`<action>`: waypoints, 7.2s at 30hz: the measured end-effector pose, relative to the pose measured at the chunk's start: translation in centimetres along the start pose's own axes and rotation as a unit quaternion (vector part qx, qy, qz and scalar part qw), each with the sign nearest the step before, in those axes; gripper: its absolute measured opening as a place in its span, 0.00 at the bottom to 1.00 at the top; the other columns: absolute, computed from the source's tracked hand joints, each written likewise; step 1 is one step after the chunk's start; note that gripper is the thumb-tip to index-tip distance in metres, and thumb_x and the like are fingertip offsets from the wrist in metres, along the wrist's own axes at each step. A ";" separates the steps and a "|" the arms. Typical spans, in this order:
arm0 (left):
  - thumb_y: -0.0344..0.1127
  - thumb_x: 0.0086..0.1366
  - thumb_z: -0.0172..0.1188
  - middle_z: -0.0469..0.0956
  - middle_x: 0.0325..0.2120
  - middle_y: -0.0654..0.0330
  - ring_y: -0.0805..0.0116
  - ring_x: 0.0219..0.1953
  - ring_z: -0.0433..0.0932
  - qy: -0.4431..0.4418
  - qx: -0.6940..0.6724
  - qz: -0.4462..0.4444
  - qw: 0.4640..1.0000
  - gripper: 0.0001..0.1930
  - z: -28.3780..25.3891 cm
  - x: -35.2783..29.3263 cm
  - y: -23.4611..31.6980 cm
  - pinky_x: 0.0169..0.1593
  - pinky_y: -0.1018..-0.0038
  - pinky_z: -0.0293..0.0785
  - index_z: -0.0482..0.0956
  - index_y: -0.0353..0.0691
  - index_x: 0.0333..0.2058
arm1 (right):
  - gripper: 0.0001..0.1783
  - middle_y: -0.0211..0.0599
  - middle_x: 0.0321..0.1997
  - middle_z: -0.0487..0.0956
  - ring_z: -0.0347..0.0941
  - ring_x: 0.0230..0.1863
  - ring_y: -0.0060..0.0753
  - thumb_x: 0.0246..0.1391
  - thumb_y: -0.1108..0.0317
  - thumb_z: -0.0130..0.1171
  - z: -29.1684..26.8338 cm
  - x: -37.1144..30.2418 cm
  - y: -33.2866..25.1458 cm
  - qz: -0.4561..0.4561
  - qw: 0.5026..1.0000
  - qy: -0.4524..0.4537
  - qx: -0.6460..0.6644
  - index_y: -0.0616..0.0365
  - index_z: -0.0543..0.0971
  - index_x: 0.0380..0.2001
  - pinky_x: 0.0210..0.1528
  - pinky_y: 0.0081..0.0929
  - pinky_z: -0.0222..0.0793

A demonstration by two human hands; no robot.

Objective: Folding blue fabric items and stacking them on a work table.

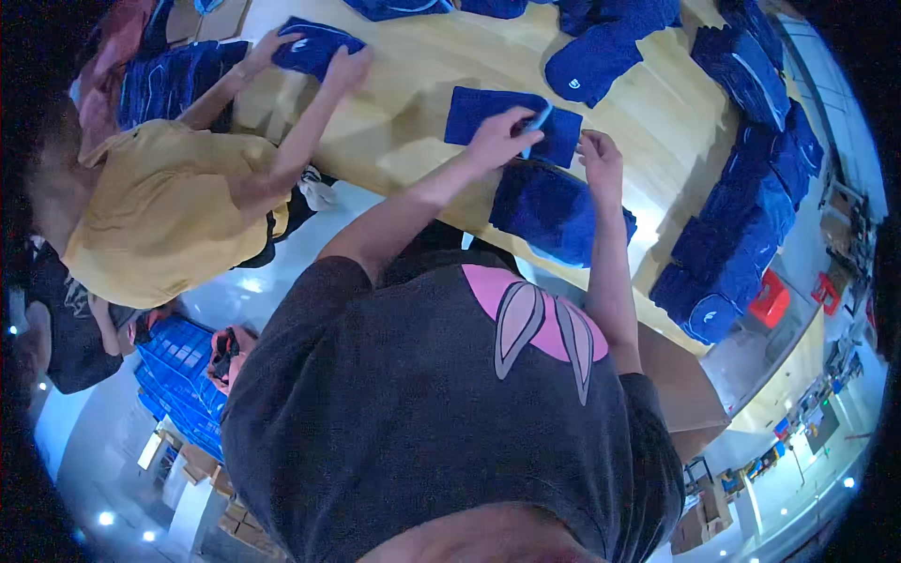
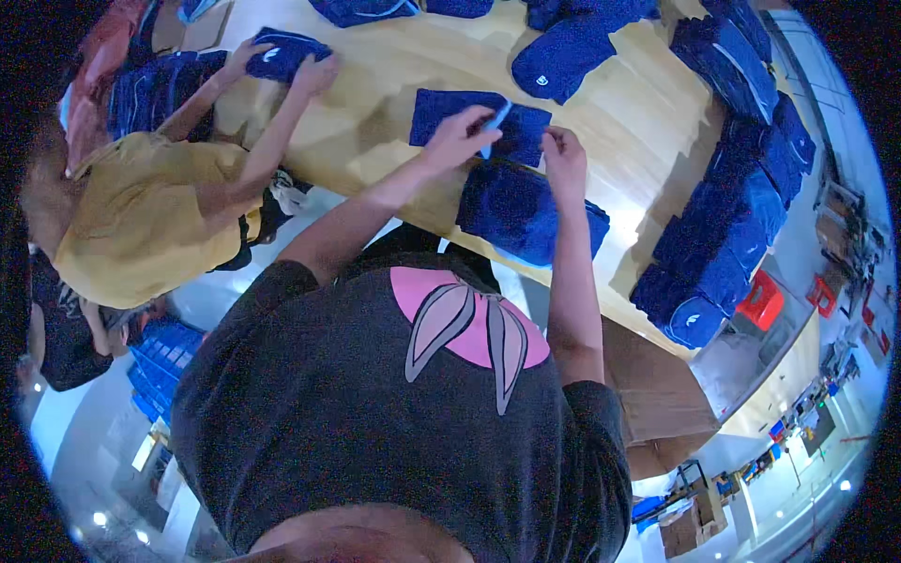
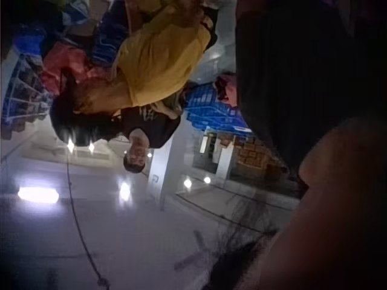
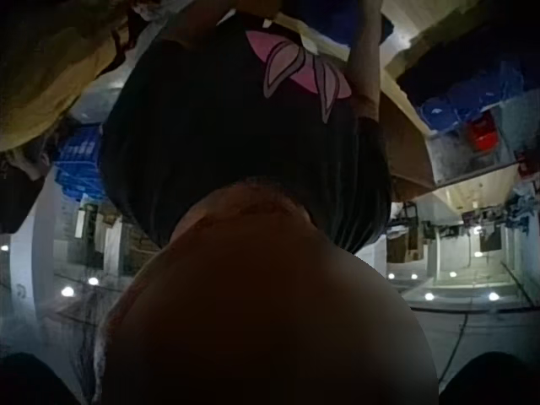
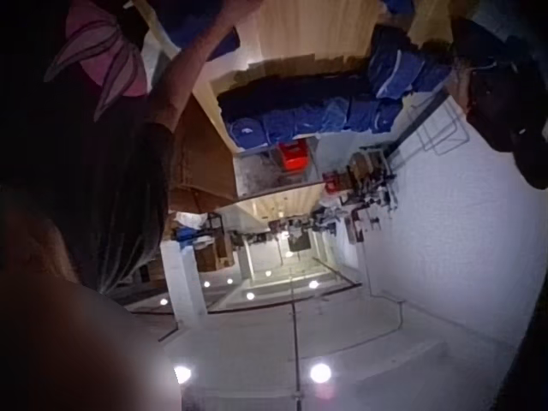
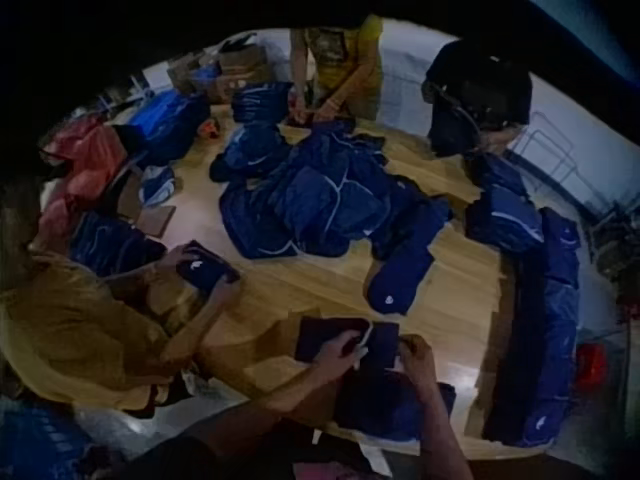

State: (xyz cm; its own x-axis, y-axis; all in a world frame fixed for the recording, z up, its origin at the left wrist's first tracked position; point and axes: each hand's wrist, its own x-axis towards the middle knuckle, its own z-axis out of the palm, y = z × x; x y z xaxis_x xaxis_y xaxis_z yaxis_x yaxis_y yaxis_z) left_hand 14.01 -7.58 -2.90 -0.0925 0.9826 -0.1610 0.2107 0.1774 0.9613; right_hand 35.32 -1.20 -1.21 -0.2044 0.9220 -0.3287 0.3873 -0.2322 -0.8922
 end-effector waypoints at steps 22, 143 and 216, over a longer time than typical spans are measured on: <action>0.38 0.62 0.63 0.78 0.31 0.57 0.71 0.29 0.74 0.082 -0.173 -0.123 0.974 0.15 -6.3 1.5 5.1 0.33 0.79 0.73 0.78 0.31 0.41 | 0.18 0.38 0.31 0.81 0.74 0.28 0.25 0.50 0.67 0.62 -4.0 -0.4 -6.3 -0.003 0.992 0.070 0.109 0.69 0.78 0.42 0.33 0.20 0.72; 0.36 0.60 0.54 0.76 0.42 0.54 0.52 0.38 0.76 0.167 0.555 0.062 0.813 0.05 4.9 29.7 -3.7 0.44 0.64 0.73 0.75 0.45 0.34 | 0.14 0.36 0.33 0.79 0.74 0.28 0.24 0.65 0.67 0.51 -17.0 2.0 15.4 0.147 0.926 0.024 0.347 0.57 0.74 0.52 0.30 0.18 0.74; 0.19 0.49 0.51 0.74 0.39 0.48 0.51 0.39 0.74 0.042 0.173 0.014 0.984 0.19 -4.4 -0.9 -3.8 0.46 0.64 0.71 0.72 0.38 0.42 | 0.22 0.47 0.55 0.71 0.70 0.52 0.55 0.49 0.63 0.60 8.5 -1.0 3.5 -0.049 0.846 0.022 -0.531 0.52 0.72 0.49 0.45 0.49 0.73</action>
State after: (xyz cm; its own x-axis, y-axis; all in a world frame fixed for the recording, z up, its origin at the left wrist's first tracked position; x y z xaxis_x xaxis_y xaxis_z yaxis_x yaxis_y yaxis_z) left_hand 9.01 -9.42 -5.40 -0.1588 0.9819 -0.1029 0.5317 0.1729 0.8291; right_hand 29.23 -5.52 -6.64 -0.2569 0.9371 -0.2362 0.9644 0.2329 -0.1251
